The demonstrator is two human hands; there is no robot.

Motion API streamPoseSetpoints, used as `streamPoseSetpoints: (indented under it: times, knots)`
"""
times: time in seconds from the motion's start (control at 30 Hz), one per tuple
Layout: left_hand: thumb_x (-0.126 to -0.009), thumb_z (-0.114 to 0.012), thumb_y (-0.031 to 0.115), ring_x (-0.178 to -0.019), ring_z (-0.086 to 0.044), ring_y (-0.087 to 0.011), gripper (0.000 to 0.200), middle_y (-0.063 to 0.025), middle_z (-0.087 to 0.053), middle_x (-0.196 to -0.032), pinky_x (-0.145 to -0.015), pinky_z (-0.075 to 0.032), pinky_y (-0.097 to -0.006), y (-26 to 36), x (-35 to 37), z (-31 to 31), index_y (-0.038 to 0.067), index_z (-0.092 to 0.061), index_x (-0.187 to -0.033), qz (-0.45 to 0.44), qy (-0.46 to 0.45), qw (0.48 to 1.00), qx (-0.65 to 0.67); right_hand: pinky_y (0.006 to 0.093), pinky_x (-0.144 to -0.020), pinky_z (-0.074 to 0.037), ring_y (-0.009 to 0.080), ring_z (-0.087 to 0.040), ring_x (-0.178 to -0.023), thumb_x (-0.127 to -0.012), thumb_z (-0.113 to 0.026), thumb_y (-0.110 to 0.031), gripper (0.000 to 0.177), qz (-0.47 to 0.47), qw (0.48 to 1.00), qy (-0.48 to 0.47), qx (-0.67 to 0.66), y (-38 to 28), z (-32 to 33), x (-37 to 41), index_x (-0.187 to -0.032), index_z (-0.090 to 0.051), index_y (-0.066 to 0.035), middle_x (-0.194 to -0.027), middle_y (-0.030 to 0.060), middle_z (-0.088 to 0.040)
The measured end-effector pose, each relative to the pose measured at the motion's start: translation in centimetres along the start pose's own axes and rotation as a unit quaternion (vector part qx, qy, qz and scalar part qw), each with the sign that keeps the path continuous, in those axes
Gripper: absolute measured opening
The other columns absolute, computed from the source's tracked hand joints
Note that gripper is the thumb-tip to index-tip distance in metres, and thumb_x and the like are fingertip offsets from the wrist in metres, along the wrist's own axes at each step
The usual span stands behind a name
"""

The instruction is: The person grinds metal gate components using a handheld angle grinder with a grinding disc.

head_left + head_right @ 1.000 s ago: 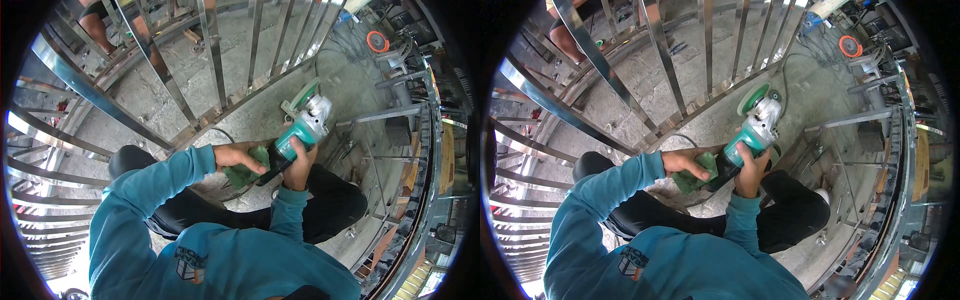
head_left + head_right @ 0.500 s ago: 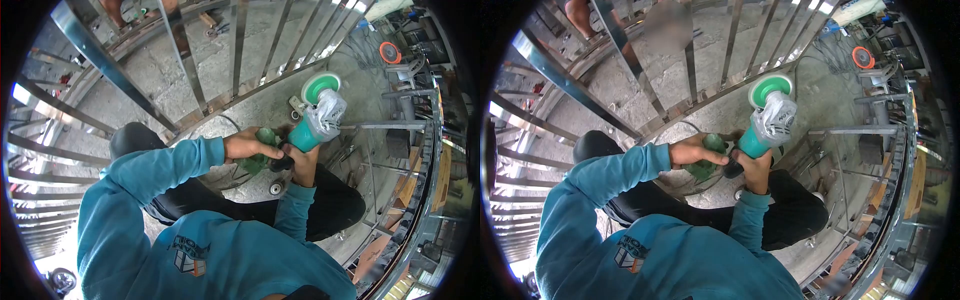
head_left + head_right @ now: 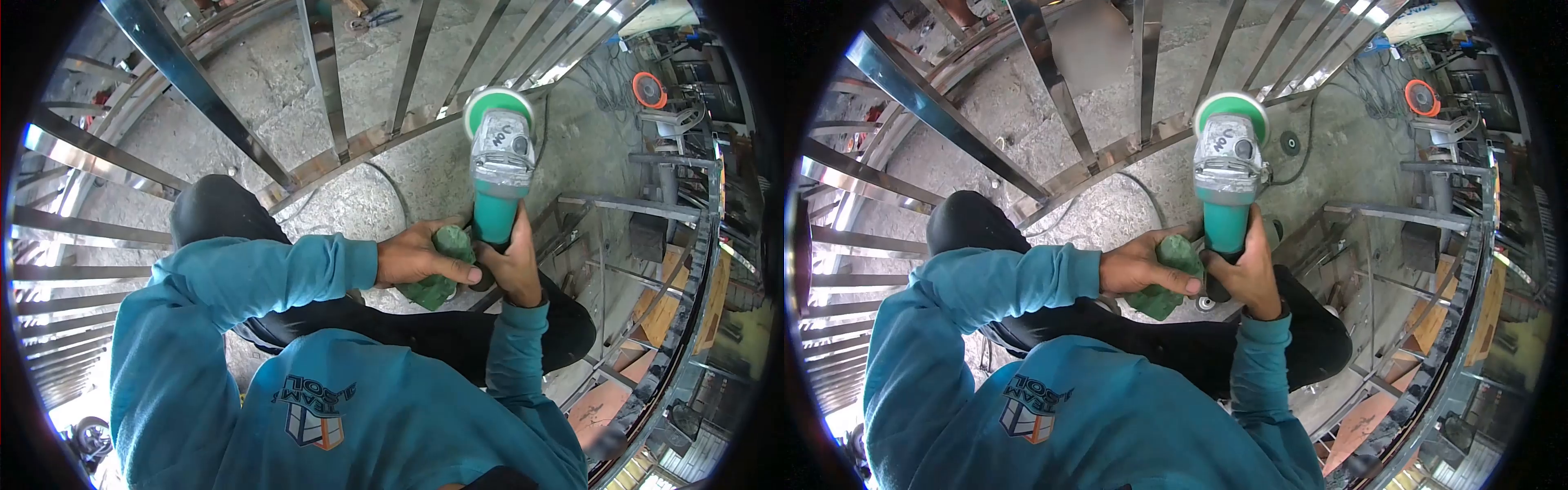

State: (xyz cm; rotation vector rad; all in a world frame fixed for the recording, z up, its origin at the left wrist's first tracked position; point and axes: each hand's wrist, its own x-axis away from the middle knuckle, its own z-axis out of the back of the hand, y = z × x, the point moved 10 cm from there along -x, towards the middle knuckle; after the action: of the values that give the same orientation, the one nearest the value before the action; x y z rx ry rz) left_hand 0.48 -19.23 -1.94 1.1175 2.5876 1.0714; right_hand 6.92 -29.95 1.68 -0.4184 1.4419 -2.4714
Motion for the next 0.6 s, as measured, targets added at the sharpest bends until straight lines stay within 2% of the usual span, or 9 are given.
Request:
streamPoseSetpoints:
  times: [0.1,0.17,0.23,0.27,0.3,0.47,0.53,0.57,0.6]
  knots:
    - [-0.084,-0.084,0.018,-0.101,-0.063,-0.0142,0.075,-0.0043,-0.067,-0.107,-0.092,-0.05,-0.0295,0.1,-0.1,-0.1,0.0,-0.044,-0.144,0.008,-0.013,1.0,-0.018,0.035,-0.092,-0.049,0.0206,-0.061,-0.101,-0.069,-0.078,-0.009,0.074,-0.054,0.995,-0.014,-0.077,0.2,0.4,0.7,-0.134,-0.046,0.0,-0.113,0.0111,-0.061]
    - [-0.084,-0.084,0.018,-0.098,-0.063,-0.0139,0.067,-0.0044,-0.068,-0.104,-0.09,-0.051,-0.0291,0.6,-0.1,-0.6,0.001,-0.051,-0.139,-0.012,-0.038,0.998,-0.058,0.0345,-0.093,-0.049,0.0193,-0.061,-0.1,-0.069,-0.079,-0.009,0.073,-0.09,0.988,-0.024,-0.123,1.3,0.3,1.3,-0.134,-0.046,0.0,-0.113,0.0103,-0.061]
    - [-0.084,-0.084,0.019,-0.098,-0.063,-0.0138,0.06,-0.0044,-0.068,-0.104,-0.089,-0.051,-0.0292,0.6,-0.3,-0.4,0.001,-0.055,-0.134,-0.013,-0.041,0.997,-0.068,0.0336,-0.092,-0.049,0.0174,-0.061,-0.1,-0.07,-0.078,-0.009,0.068,-0.154,0.956,-0.018,-0.247,3.8,0.1,2.1,-0.132,-0.05,0.0,-0.111,0.0087,-0.062]
    - [-0.084,-0.084,0.019,-0.098,-0.063,-0.0137,0.054,-0.0045,-0.069,-0.103,-0.088,-0.051,-0.0292,0.7,-0.5,-0.3,0.002,-0.059,-0.129,-0.014,-0.047,0.996,-0.078,0.0336,-0.092,-0.049,0.0174,-0.061,-0.1,-0.07,-0.078,-0.009,0.068,-0.156,0.956,-0.02,-0.247,4.1,0.1,2.1,-0.132,-0.05,0.0,-0.111,0.0087,-0.062]
    - [-0.084,-0.084,0.019,-0.097,-0.063,-0.0139,0.045,-0.0045,-0.069,-0.102,-0.087,-0.05,-0.029,0.4,-0.6,0.1,0.002,-0.064,-0.12,0.01,-0.038,0.994,-0.097,0.0342,-0.09,-0.05,0.0178,-0.062,-0.098,-0.07,-0.078,-0.007,0.065,-0.147,0.963,-0.034,-0.224,4.0,-0.1,1.9,-0.13,-0.053,-0.001,-0.109,0.0078,-0.064]
    - [-0.086,-0.082,0.023,-0.096,-0.063,-0.0145,0.047,-0.006,-0.068,-0.103,-0.086,-0.051,-0.0294,-1.3,-0.2,1.2,0.003,-0.061,-0.123,-0.005,0.032,0.999,-0.027,0.037,-0.083,-0.053,0.0217,-0.067,-0.091,-0.07,-0.08,-0.007,0.055,-0.134,0.986,-0.053,-0.088,6.1,-1.9,0.1,-0.121,-0.059,-0.001,-0.1,0.0095,-0.069]
    - [-0.086,-0.082,0.025,-0.094,-0.064,-0.0151,0.052,-0.0057,-0.067,-0.102,-0.084,-0.052,-0.0314,-2.2,0.3,2.7,0.002,-0.058,-0.126,0.001,0.112,0.993,0.047,0.0386,-0.081,-0.054,0.0265,-0.07,-0.088,-0.069,-0.082,-0.008,0.053,-0.063,0.991,-0.025,0.112,6.0,-2.0,-1.0,-0.116,-0.059,0.0,-0.098,0.015,-0.071]
    - [-0.085,-0.083,0.026,-0.094,-0.064,-0.0162,0.057,-0.0058,-0.066,-0.1,-0.08,-0.054,-0.0334,-2.5,0.5,3.1,0.001,-0.055,-0.128,0.017,0.123,0.99,0.067,0.0422,-0.078,-0.054,0.0358,-0.071,-0.089,-0.066,-0.083,-0.01,0.052,-0.057,0.989,-0.02,0.137,5.6,-2.5,-1.3,-0.11,-0.058,0.001,-0.094,0.0218,-0.071]
    - [-0.085,-0.083,0.026,-0.094,-0.064,-0.0162,0.057,-0.0058,-0.066,-0.1,-0.08,-0.054,-0.0334,-2.9,0.5,3.1,0.001,-0.055,-0.128,0.022,0.121,0.99,0.067,0.0422,-0.078,-0.054,0.0358,-0.071,-0.089,-0.066,-0.083,-0.01,0.052,-0.061,0.989,-0.017,0.136,6.1,-3.0,-1.5,-0.11,-0.058,0.001,-0.094,0.0218,-0.071]
